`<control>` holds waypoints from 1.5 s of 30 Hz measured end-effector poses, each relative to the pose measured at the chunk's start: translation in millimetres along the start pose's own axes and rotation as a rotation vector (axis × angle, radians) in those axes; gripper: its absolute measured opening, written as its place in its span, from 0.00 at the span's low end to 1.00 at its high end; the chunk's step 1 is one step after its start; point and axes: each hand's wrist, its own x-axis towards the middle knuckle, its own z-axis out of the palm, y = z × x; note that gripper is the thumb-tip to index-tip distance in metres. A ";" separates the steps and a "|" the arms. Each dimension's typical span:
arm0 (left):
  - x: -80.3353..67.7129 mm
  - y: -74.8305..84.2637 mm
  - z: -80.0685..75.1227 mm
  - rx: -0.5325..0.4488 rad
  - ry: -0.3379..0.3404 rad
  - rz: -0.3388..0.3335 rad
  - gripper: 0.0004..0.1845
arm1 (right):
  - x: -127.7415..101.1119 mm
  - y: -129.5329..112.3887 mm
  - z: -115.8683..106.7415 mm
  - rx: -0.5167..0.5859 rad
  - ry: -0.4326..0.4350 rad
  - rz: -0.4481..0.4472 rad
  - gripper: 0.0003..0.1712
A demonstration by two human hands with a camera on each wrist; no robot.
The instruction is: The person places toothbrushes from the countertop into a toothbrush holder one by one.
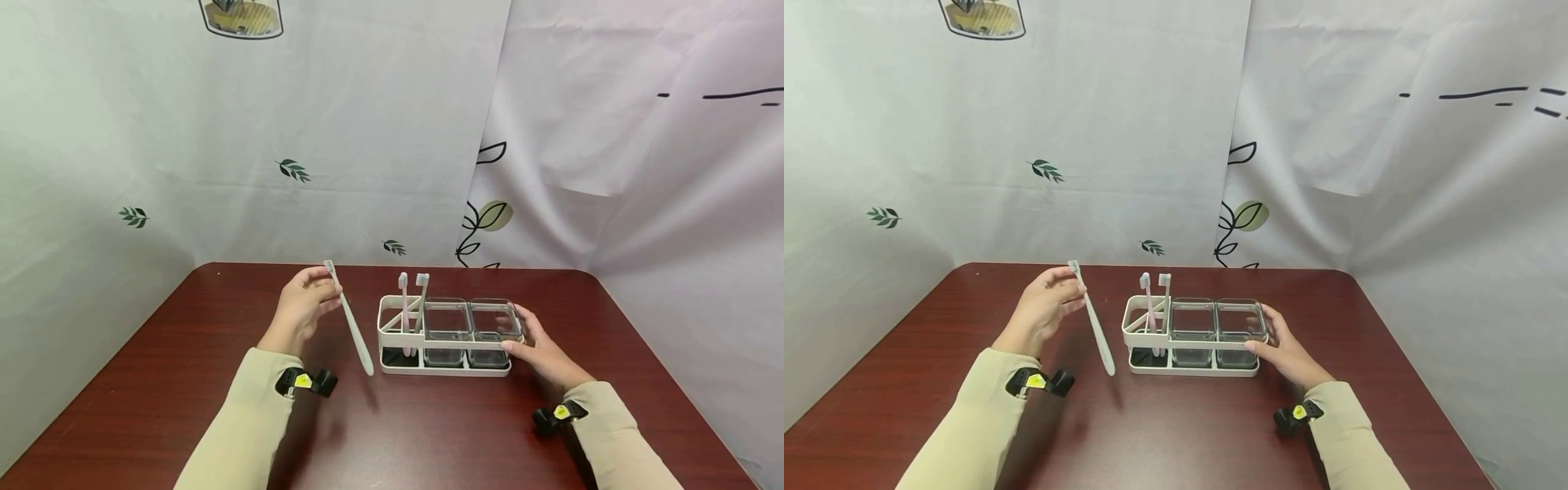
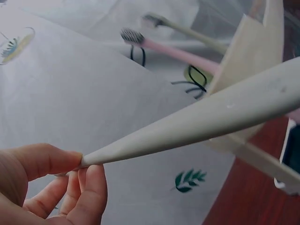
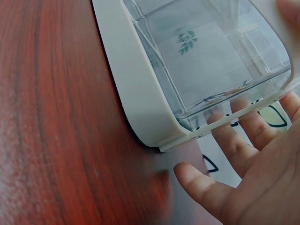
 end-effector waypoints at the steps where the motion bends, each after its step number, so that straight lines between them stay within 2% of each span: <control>1: -2.2 0.9 0.4 -0.020 0.002 0.006 0.17 | -0.2 0.0 0.2 0.002 -0.001 0.002 0.42; 9: -15.0 5.2 11.1 -0.126 0.033 0.092 0.17 | 0.7 0.3 0.8 -0.001 0.002 -0.018 0.41; 15: -20.6 6.0 21.0 -0.205 0.084 0.142 0.17 | 1.1 1.2 0.3 -0.003 0.004 -0.023 0.41; 20: -23.2 6.2 28.2 -0.261 0.130 0.198 0.18 | 1.5 1.7 0.3 -0.007 0.006 -0.018 0.42; 28: -24.9 8.3 42.2 -0.308 0.238 0.293 0.20 | 1.6 1.6 0.4 -0.004 0.006 -0.023 0.41; 33: -25.5 10.9 50.9 -0.355 0.262 0.353 0.21 | 1.4 0.5 0.7 0.003 0.005 -0.027 0.41; 39: -30.6 8.7 58.8 -0.326 0.255 0.446 0.21 | 1.1 0.4 1.1 0.007 0.006 -0.020 0.42; 45: -37.1 2.3 67.4 -0.231 0.231 0.587 0.21 | 1.1 1.0 0.8 0.005 0.007 -0.025 0.41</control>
